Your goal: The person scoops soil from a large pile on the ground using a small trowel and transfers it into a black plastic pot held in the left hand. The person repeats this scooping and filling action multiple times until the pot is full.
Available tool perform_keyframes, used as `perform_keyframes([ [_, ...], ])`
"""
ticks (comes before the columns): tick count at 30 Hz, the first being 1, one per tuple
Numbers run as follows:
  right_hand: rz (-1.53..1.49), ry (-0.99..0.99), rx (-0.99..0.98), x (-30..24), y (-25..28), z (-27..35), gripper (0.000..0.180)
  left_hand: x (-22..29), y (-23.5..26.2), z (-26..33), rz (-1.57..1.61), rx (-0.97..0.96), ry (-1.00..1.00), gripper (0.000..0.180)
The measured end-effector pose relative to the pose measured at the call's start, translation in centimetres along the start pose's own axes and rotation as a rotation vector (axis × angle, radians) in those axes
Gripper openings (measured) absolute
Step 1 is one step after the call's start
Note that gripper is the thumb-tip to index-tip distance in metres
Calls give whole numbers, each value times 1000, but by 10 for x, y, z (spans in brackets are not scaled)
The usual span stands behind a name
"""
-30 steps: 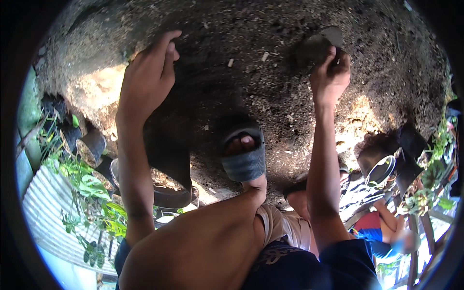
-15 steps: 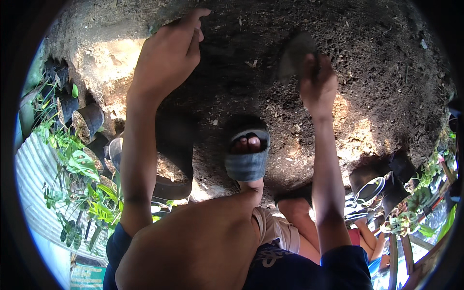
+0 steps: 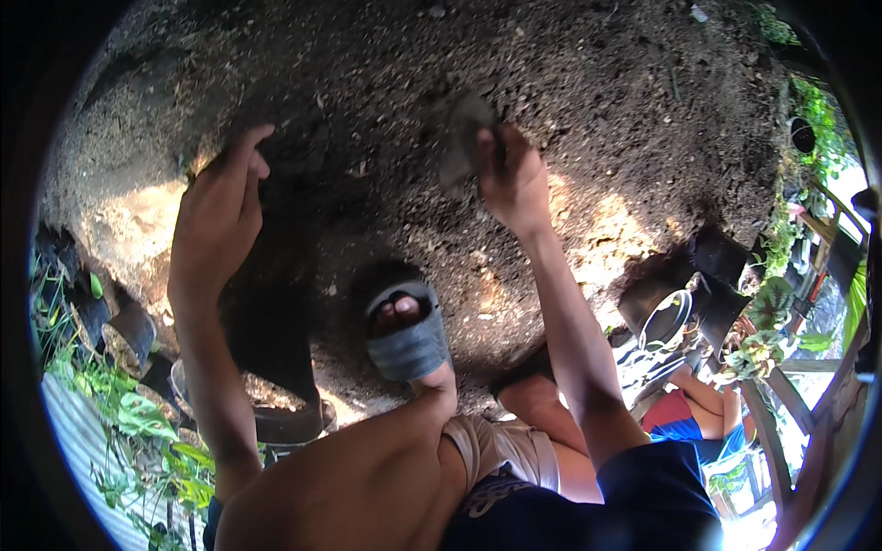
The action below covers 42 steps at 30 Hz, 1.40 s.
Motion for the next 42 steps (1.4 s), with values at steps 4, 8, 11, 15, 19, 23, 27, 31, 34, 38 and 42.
perform_keyframes([
  [4,-114,47,817,24,35,-4,38,2,0,-1,9,5,1,45],
  [8,118,-10,144,34,51,-15,31,0,1,0,11,-56,51,44],
  [11,-4,97,487,29,58,-25,33,1,1,0,23,-34,21,44],
  [15,197,292,536,16,56,-57,33,2,1,0,14,-47,28,45],
  [19,103,192,464,-3,62,-85,33,2,1,-1,19,-43,46,45],
  [23,46,362,448,-41,32,-86,28,1,-2,1,17,-41,46,44],
  [27,69,152,434,-60,13,-83,19,0,-2,1,42,-19,38,42],
  [31,238,394,384,-85,-13,-75,19,2,0,2,2,-28,25,41],
  [34,292,389,191,-109,-47,-69,19,3,0,1,1,-36,47,41],
  [38,-100,246,330,-114,-35,-96,22,1,3,2,26,19,-13,39],
  [42,667,550,226,-144,-66,-112,32,2,9,2,-2,-13,23,38],
])
Point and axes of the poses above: each hand's wrist, its own z-axis away from the middle knuckle, its own y-axis out of the back of the hand, x = y × z, the point moved 1 cm from there along -z, towards the middle knuckle, and after that the axes turned 7 degrees about z, right-handed, at the moved point
